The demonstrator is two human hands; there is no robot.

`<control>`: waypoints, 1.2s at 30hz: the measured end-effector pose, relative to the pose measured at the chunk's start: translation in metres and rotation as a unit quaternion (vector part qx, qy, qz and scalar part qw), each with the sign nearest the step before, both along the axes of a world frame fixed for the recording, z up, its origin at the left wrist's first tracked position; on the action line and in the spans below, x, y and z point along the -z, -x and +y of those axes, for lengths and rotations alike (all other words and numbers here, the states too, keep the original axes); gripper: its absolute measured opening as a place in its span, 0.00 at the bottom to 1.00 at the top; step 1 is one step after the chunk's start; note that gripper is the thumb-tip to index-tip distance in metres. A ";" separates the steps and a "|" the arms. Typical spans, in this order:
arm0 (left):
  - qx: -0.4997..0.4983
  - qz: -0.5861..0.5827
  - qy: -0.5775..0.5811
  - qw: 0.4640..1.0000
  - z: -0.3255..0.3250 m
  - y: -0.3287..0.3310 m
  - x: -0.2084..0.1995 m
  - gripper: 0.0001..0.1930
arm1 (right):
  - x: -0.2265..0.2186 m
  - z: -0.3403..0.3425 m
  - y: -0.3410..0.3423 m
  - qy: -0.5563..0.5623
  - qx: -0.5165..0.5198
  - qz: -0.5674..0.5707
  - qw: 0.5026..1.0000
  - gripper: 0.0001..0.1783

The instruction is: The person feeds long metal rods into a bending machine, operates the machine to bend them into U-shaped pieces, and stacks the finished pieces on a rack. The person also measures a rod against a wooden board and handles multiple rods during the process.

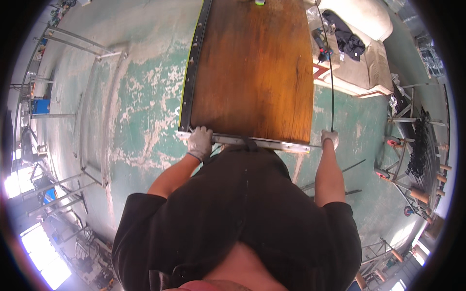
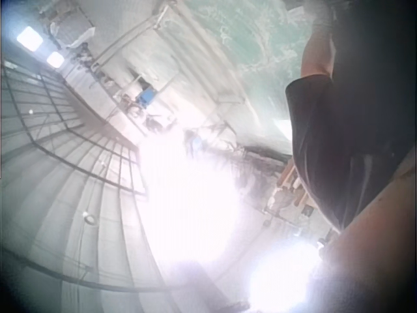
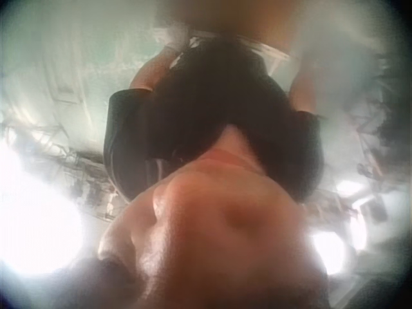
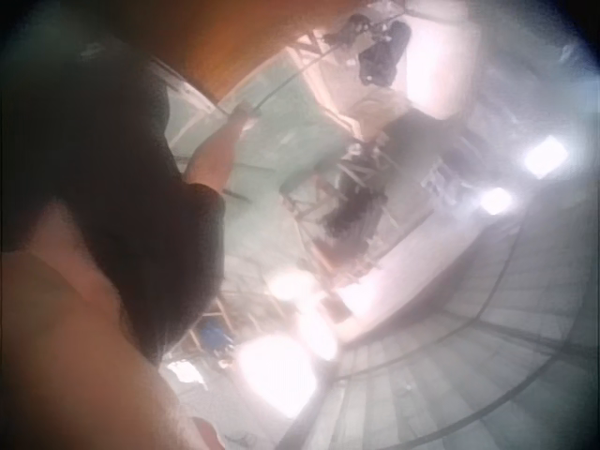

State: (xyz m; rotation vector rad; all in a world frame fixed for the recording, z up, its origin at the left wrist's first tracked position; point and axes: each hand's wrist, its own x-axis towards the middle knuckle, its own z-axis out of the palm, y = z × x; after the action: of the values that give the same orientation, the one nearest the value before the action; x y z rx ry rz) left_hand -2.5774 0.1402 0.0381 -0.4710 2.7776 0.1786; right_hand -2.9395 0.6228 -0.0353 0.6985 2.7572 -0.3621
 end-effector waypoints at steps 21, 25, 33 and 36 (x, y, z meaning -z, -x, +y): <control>-0.028 -0.008 0.002 1.000 0.005 0.006 0.000 0.09 | 0.042 0.040 -0.031 0.041 0.007 -0.014 0.999 0.26; -0.059 -0.017 -0.004 0.998 0.008 0.019 -0.011 0.09 | 0.046 0.044 -0.001 0.044 -0.037 0.034 0.998 0.36; -0.049 -0.035 0.025 0.998 0.008 0.013 -0.004 0.13 | -0.026 -0.041 -0.080 0.136 -0.467 0.220 0.846 0.22; -0.051 -0.033 0.018 0.998 0.010 0.014 -0.012 0.12 | -0.056 -0.085 -0.140 0.200 -0.524 0.153 0.814 0.18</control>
State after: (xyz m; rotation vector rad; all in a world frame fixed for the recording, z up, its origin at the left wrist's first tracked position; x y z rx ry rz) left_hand -2.5911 0.1499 0.0504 -0.6168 2.6978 0.1332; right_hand -2.7991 0.5374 0.0210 -1.0448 2.6860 -0.7709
